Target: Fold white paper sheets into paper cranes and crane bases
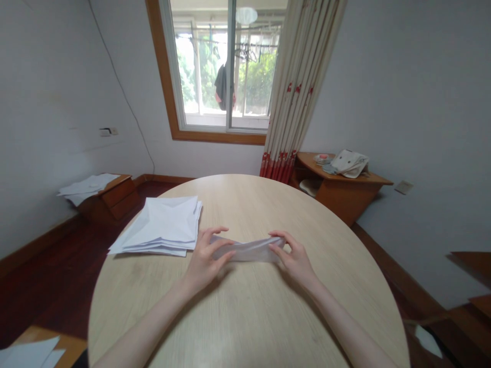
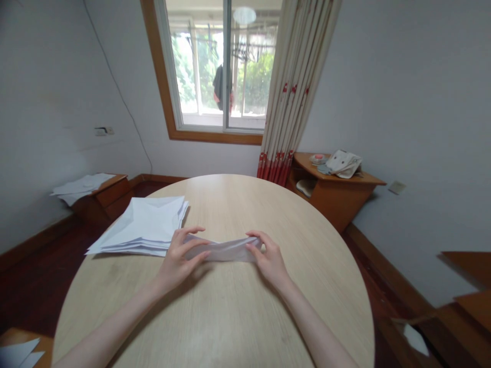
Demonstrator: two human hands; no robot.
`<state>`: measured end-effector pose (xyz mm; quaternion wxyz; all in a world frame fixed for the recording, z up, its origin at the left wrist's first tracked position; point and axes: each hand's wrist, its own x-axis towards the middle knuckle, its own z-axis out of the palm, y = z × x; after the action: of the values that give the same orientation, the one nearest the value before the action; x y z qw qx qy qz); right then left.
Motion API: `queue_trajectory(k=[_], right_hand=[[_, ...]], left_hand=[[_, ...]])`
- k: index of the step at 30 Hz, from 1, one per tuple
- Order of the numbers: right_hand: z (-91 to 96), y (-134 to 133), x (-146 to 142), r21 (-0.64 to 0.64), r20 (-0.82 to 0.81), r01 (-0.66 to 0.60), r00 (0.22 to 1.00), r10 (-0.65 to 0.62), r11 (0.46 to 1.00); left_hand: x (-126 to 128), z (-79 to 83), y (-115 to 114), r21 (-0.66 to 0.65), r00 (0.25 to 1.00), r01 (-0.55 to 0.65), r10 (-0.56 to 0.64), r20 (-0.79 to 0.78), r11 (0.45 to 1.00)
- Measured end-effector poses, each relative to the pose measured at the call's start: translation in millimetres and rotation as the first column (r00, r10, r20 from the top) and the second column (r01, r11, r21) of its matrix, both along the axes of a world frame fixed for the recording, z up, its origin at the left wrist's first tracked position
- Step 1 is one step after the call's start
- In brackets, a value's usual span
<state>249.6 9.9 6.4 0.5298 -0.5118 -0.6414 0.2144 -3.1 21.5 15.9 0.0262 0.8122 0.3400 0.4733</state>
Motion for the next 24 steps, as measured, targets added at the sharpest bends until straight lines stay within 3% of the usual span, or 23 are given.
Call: queue_trajectory(k=[5,11,24], right_hand=[[-1.8,-3,0,0.006,0.043,-0.072,0.996,0.072,0.997],[-1.6,-8,-4,0.105,0.096,-0.128,0.988,0.118,0.986],[0.3,-14,-8,0.189,0.243,-0.156,0.964,0.107,0.970]], left_hand=[[1,4.0,-4,-0.017,0.999,-0.034,0.033,-0.035,0.999],[3,6.5,-8,0.045,0.994,-0.024,0.029,-0.102,0.999],[7,6.3,-11,0.014,0.986,-0.081,0.082,-0.145,0.997]])
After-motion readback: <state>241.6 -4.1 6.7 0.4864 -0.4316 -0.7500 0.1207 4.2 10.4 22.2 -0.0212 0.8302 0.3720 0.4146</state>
